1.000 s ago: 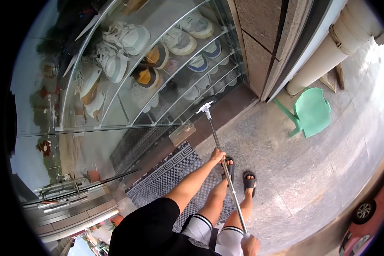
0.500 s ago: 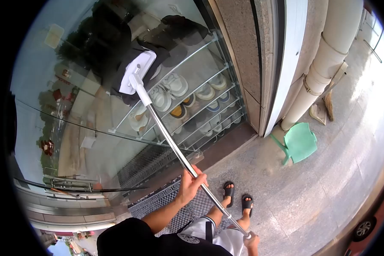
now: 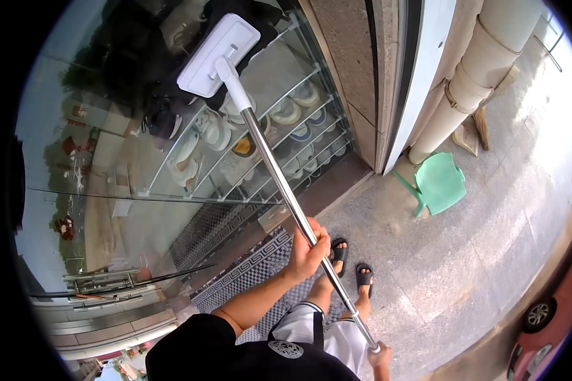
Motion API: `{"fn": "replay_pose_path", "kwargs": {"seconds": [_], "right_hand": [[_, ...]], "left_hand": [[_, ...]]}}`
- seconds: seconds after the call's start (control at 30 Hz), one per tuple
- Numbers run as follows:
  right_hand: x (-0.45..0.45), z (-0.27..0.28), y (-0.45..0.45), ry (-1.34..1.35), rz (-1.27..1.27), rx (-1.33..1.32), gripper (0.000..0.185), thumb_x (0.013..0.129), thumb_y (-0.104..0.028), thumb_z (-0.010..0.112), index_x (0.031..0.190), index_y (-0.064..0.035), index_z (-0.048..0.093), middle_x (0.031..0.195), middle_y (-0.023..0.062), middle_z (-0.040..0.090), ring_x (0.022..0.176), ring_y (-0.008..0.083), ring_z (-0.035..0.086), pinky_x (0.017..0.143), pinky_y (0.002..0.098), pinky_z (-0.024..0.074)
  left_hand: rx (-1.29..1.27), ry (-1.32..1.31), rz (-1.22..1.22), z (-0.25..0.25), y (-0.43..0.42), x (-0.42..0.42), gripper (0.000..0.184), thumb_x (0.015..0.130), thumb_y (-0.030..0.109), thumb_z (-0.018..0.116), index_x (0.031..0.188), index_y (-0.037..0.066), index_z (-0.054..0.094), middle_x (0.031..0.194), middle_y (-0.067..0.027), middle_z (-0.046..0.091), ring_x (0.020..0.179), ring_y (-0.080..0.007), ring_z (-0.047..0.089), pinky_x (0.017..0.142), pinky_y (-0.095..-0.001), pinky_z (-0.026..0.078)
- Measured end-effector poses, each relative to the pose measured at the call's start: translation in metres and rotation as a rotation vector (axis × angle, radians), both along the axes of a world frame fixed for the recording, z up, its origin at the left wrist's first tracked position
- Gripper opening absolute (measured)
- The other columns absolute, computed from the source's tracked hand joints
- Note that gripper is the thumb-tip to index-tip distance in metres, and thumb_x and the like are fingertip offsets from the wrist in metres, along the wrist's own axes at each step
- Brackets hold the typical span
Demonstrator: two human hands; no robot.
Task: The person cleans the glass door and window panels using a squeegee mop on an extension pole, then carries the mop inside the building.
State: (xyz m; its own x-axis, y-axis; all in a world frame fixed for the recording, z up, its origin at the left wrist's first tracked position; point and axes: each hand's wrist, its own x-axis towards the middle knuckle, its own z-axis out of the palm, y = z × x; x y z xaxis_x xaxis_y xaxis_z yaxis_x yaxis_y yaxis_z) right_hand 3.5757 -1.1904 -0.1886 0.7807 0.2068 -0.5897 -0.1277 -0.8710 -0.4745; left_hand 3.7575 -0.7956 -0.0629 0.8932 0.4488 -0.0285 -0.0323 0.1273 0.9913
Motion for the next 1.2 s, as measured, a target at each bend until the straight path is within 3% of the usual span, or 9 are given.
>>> {"fn": "replay_pose_path", "kwargs": {"seconds": [0.17, 0.27, 0.33, 0.43, 0.57, 0.77, 0.87, 1.0, 1.2], "right_hand": [[-0.115, -0.094, -0.126, 0.303, -0.084, -0.02, 0.028, 0.085, -0.015, 0.053, 0.106, 0.0026, 0.05, 0.079, 0.0105, 0.056, 0.066, 0.0189, 0.053, 0.056, 0.0258, 0.0477], [-0.084, -0.11, -0.056, 0.16, 0.014, -0.198, 0.021, 0.084, -0.01, 0.051, 0.102, 0.0006, 0.052, 0.079, 0.01, 0.057, 0.065, 0.0174, 0.053, 0.055, 0.0248, 0.0477], [-0.009, -0.095, 0.021, 0.197, 0.059, -0.442, 0.014, 0.072, -0.017, 0.056, 0.077, -0.0038, 0.058, 0.069, 0.0157, 0.06, 0.064, 0.0312, 0.059, 0.059, 0.04, 0.0492], [0.033, -0.097, 0.066, 0.277, 0.074, -0.562, 0.017, 0.069, -0.022, 0.058, 0.069, -0.006, 0.064, 0.069, 0.0186, 0.064, 0.066, 0.0373, 0.063, 0.064, 0.0477, 0.051], [-0.043, -0.117, -0.015, 0.252, -0.008, -0.372, 0.019, 0.065, -0.021, 0.06, 0.073, -0.0053, 0.066, 0.072, 0.0209, 0.064, 0.068, 0.0392, 0.063, 0.064, 0.0478, 0.0506], [-0.08, -0.089, -0.023, 0.129, -0.053, -0.084, 0.021, 0.061, -0.022, 0.063, 0.073, -0.0046, 0.065, 0.068, 0.0209, 0.063, 0.067, 0.0408, 0.062, 0.063, 0.048, 0.0498], [0.044, -0.005, 0.114, -0.057, -0.132, 0.442, 0.019, 0.067, -0.02, 0.064, 0.068, -0.0024, 0.059, 0.063, 0.0234, 0.059, 0.064, 0.042, 0.06, 0.058, 0.0466, 0.0482], [0.14, 0.065, 0.207, -0.293, -0.027, 0.484, 0.017, 0.068, -0.015, 0.064, 0.064, -0.0029, 0.052, 0.061, 0.02, 0.057, 0.06, 0.0389, 0.059, 0.056, 0.0434, 0.0467], [0.126, 0.04, 0.147, -0.163, -0.11, 0.44, 0.014, 0.066, -0.01, 0.063, 0.063, -0.0012, 0.052, 0.057, 0.0207, 0.055, 0.055, 0.0379, 0.059, 0.052, 0.0408, 0.046]], "left_hand": [[-0.121, 0.394, 0.043, -0.234, -0.025, 0.004, 0.026, 0.082, 0.003, 0.053, 0.101, 0.003, 0.036, 0.074, -0.0071, 0.05, 0.058, -0.014, 0.053, 0.051, -0.0287, 0.044], [-0.007, 0.769, 0.008, -0.376, 0.005, 0.013, 0.029, 0.078, 0.013, 0.054, 0.098, 0.0, 0.038, 0.062, -0.0117, 0.056, 0.048, -0.0222, 0.058, 0.04, -0.0336, 0.046], [0.148, 1.029, -0.053, -0.475, 0.03, 0.014, 0.032, 0.074, 0.02, 0.055, 0.093, -0.003, 0.045, 0.064, -0.0158, 0.062, 0.052, -0.027, 0.062, 0.047, -0.0366, 0.052], [0.132, 1.123, -0.127, -0.518, 0.044, 0.023, 0.034, 0.073, 0.02, 0.056, 0.094, -0.005, 0.046, 0.067, -0.0176, 0.063, 0.056, -0.0286, 0.064, 0.05, -0.0375, 0.053], [-0.046, 0.928, -0.111, -0.415, 0.014, -0.011, 0.03, 0.075, 0.016, 0.057, 0.093, -0.002, 0.041, 0.063, -0.0128, 0.06, 0.052, -0.022, 0.061, 0.045, -0.0326, 0.05], [0.034, 0.314, 0.009, -0.051, 0.0, -0.011, 0.025, 0.082, 0.0, 0.057, 0.098, 0.004, 0.037, 0.072, -0.0044, 0.053, 0.056, -0.0086, 0.053, 0.05, -0.0211, 0.044], [0.178, 0.014, 0.12, 0.098, 0.042, 0.028, 0.028, 0.08, -0.007, 0.054, 0.1, 0.005, 0.037, 0.075, -0.0031, 0.046, 0.058, -0.0086, 0.051, 0.056, -0.0219, 0.045], [0.373, -0.357, 0.254, 0.26, 0.085, 0.083, 0.017, 0.084, 0.0, 0.046, 0.098, 0.006, 0.04, 0.06, -0.0016, 0.042, 0.045, -0.0069, 0.038, 0.04, -0.0205, 0.031], [0.286, -0.327, 0.076, 0.179, 0.063, 0.099, 0.026, 0.081, -0.006, 0.042, 0.103, 0.006, 0.034, 0.059, -0.0035, 0.041, 0.044, -0.0087, 0.038, 0.041, -0.0222, 0.036]]}}
